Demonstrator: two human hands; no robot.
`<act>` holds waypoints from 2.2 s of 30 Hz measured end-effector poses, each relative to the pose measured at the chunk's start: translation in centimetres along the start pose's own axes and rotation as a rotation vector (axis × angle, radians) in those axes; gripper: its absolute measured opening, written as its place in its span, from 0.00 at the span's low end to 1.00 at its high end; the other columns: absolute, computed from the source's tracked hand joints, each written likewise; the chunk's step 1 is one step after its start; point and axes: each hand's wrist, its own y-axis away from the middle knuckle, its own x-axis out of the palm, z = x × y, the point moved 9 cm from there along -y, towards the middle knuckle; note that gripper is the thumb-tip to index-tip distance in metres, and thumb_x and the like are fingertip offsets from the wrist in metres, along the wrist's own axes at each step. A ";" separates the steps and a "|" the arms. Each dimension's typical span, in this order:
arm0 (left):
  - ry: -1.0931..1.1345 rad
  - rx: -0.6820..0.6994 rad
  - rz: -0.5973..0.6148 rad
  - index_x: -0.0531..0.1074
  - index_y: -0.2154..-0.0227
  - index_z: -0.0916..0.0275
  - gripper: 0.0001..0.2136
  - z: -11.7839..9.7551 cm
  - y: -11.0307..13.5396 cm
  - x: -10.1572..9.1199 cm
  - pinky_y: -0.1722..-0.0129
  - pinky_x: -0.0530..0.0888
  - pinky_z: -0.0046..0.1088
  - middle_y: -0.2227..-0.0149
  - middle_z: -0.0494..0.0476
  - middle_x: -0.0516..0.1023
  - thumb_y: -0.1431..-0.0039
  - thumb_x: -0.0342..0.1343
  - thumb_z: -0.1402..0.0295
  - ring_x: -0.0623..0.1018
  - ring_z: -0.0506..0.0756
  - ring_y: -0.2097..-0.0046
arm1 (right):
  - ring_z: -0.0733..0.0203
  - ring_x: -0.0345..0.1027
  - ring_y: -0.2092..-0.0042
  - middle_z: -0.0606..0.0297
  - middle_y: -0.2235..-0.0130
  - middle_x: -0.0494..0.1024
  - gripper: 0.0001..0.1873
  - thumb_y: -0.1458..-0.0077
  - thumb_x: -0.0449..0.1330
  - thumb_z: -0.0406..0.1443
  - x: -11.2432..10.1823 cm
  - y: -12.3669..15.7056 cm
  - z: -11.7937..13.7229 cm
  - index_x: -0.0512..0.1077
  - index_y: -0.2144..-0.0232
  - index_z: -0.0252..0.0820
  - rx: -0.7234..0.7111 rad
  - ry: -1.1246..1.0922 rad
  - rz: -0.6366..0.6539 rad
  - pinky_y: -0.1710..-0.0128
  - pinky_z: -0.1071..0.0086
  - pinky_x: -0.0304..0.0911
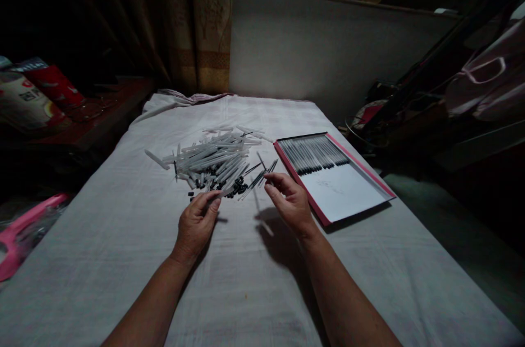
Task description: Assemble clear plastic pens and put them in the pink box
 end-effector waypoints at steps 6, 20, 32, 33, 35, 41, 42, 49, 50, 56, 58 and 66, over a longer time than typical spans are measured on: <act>-0.131 0.057 -0.003 0.79 0.61 0.56 0.11 0.3 -0.2 -0.3 0.48 0.71 0.38 0.59 0.57 0.81 0.40 0.56 0.59 0.78 0.59 0.53 | 0.66 0.68 0.76 0.66 0.76 0.76 0.18 0.40 0.57 0.49 -2.2 1.4 1.4 0.77 0.67 0.42 0.072 -0.245 -0.279 0.79 0.73 0.61; -0.220 0.138 0.042 0.78 0.59 0.56 0.11 0.1 -0.1 0.1 0.49 0.71 0.37 0.57 0.58 0.82 0.38 0.54 0.60 0.78 0.59 0.53 | 0.66 0.67 0.76 0.66 0.75 0.76 0.20 0.42 0.59 0.51 -1.9 1.1 0.5 0.77 0.69 0.41 0.093 -0.219 -0.233 0.78 0.73 0.62; -0.366 0.406 0.124 0.77 0.59 0.55 0.10 -3.2 1.0 1.4 0.49 0.67 0.40 0.61 0.56 0.83 0.35 0.51 0.64 0.79 0.59 0.57 | 0.60 0.75 0.62 0.59 0.63 0.82 0.14 0.40 0.57 0.38 5.2 2.7 -0.4 0.79 0.55 0.41 0.004 0.095 0.289 0.61 0.67 0.70; -0.367 0.406 0.118 0.77 0.58 0.55 0.10 -3.2 1.1 1.3 0.49 0.67 0.40 0.61 0.56 0.83 0.35 0.50 0.64 0.79 0.59 0.57 | 0.59 0.75 0.59 0.59 0.60 0.82 0.15 0.41 0.58 0.36 5.6 2.6 -0.6 0.78 0.53 0.41 -0.003 0.194 0.325 0.57 0.67 0.69; -0.370 0.406 0.089 0.76 0.57 0.56 0.10 -3.1 1.0 1.1 0.50 0.68 0.39 0.60 0.56 0.83 0.34 0.50 0.64 0.78 0.59 0.57 | 0.59 0.75 0.56 0.59 0.58 0.82 0.16 0.42 0.58 0.33 5.5 1.9 -1.3 0.77 0.52 0.42 0.017 0.405 0.346 0.54 0.67 0.67; -0.377 0.423 0.048 0.76 0.56 0.57 0.11 -2.8 1.0 0.9 0.52 0.69 0.37 0.59 0.57 0.83 0.34 0.50 0.65 0.79 0.59 0.56 | 0.57 0.73 0.54 0.60 0.56 0.80 0.13 0.37 0.55 0.37 4.8 -1.9 -3.2 0.80 0.56 0.47 0.088 0.880 0.351 0.56 0.68 0.64; -0.381 0.419 0.046 0.76 0.55 0.57 0.11 -2.7 1.0 0.9 0.52 0.70 0.37 0.59 0.57 0.83 0.34 0.50 0.65 0.79 0.58 0.56 | 0.57 0.73 0.54 0.60 0.56 0.80 0.14 0.36 0.55 0.39 5.1 -2.3 -3.3 0.80 0.56 0.48 0.088 0.926 0.373 0.58 0.69 0.64; -0.431 0.439 0.039 0.75 0.54 0.58 0.11 -2.3 1.1 1.0 0.54 0.71 0.36 0.58 0.57 0.82 0.34 0.51 0.67 0.79 0.58 0.56 | 0.55 0.74 0.54 0.59 0.55 0.79 0.15 0.36 0.53 0.40 7.9 -3.0 -3.5 0.80 0.56 0.50 0.052 1.083 0.579 0.62 0.68 0.63; -0.437 0.451 0.035 0.75 0.54 0.58 0.10 -2.4 1.1 1.0 0.54 0.71 0.36 0.58 0.57 0.82 0.33 0.51 0.67 0.79 0.58 0.56 | 0.55 0.74 0.54 0.59 0.55 0.79 0.15 0.36 0.53 0.39 8.1 -3.0 -3.4 0.79 0.56 0.49 0.045 1.089 0.589 0.61 0.68 0.63; -0.457 0.484 0.020 0.74 0.54 0.58 0.10 -2.6 1.2 1.1 0.54 0.71 0.36 0.58 0.57 0.82 0.33 0.50 0.67 0.79 0.58 0.56 | 0.54 0.75 0.56 0.56 0.58 0.82 0.11 0.40 0.56 0.35 8.1 -3.1 -2.8 0.78 0.61 0.43 0.022 0.955 0.542 0.60 0.67 0.63; -0.461 0.486 0.020 0.74 0.54 0.58 0.10 -2.7 1.3 1.1 0.54 0.71 0.36 0.58 0.57 0.82 0.33 0.50 0.67 0.79 0.58 0.56 | 0.56 0.75 0.59 0.59 0.61 0.82 0.08 0.43 0.58 0.34 7.1 -2.9 -2.8 0.78 0.65 0.42 0.068 0.781 0.457 0.61 0.68 0.63; -0.464 0.518 0.050 0.74 0.54 0.59 0.09 -3.2 1.5 1.3 0.55 0.70 0.36 0.59 0.57 0.82 0.33 0.51 0.68 0.79 0.58 0.57 | 0.64 0.67 0.75 0.70 0.77 0.73 0.06 0.54 0.62 0.38 4.5 2.3 -5.4 0.70 0.75 0.42 0.362 -0.111 0.210 0.74 0.71 0.61</act>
